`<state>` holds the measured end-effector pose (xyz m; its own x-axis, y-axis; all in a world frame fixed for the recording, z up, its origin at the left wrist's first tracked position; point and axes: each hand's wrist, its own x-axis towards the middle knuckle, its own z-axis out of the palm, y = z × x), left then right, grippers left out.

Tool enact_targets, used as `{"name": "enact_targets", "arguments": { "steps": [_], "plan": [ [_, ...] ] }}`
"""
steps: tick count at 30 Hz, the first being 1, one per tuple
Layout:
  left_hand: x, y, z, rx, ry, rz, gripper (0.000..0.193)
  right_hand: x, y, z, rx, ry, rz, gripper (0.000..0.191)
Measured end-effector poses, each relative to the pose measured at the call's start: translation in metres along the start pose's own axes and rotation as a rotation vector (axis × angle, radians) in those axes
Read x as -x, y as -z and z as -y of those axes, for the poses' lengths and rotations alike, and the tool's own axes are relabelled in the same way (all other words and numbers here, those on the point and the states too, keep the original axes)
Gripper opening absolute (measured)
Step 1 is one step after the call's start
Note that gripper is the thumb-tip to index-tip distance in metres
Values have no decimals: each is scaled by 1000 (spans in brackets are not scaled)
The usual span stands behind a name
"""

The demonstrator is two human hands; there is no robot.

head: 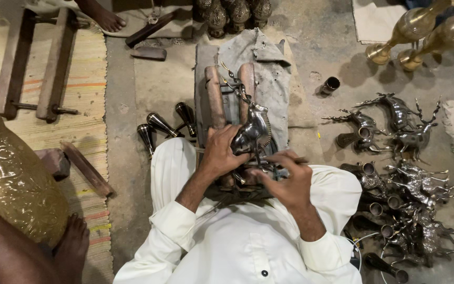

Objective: The person sits on the floor holding a cast metal deer figurine against a wooden work fixture. They scrape and file the figurine's surface and details with a small hand tool, repeatedly repositioning and turning the figurine to work different areas, and handle other finished figurines nearby.

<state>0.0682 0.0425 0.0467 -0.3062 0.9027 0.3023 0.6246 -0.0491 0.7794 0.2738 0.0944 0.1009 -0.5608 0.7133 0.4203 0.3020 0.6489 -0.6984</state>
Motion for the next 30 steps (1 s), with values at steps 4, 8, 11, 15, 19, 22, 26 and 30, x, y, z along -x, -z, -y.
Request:
{"name": "enact_targets", "arguments": {
  "steps": [4,8,11,15,19,22,26,30],
  "plan": [
    [0,-1,-2,-13,18,-1,65,-3,-3,4,139,24,81,30],
    [1,-3,-7,14,52,-62,68,-6,0,-3,185,62,92,25],
    [4,-1,-12,155,117,-96,62,-19,4,-11,222,139,69,22],
    [9,2,-21,263,172,-111,59,-46,11,-25,259,175,93,17],
    [12,4,-28,102,224,-103,62,-75,9,-38,210,130,167,16],
    [13,2,-29,66,315,-43,65,-88,12,-46,208,163,185,17],
    [14,0,-27,69,404,24,69,-99,12,-53,185,96,224,19],
    [19,9,-25,-169,106,-95,32,-99,9,-57,147,103,216,19]
  ]
}}
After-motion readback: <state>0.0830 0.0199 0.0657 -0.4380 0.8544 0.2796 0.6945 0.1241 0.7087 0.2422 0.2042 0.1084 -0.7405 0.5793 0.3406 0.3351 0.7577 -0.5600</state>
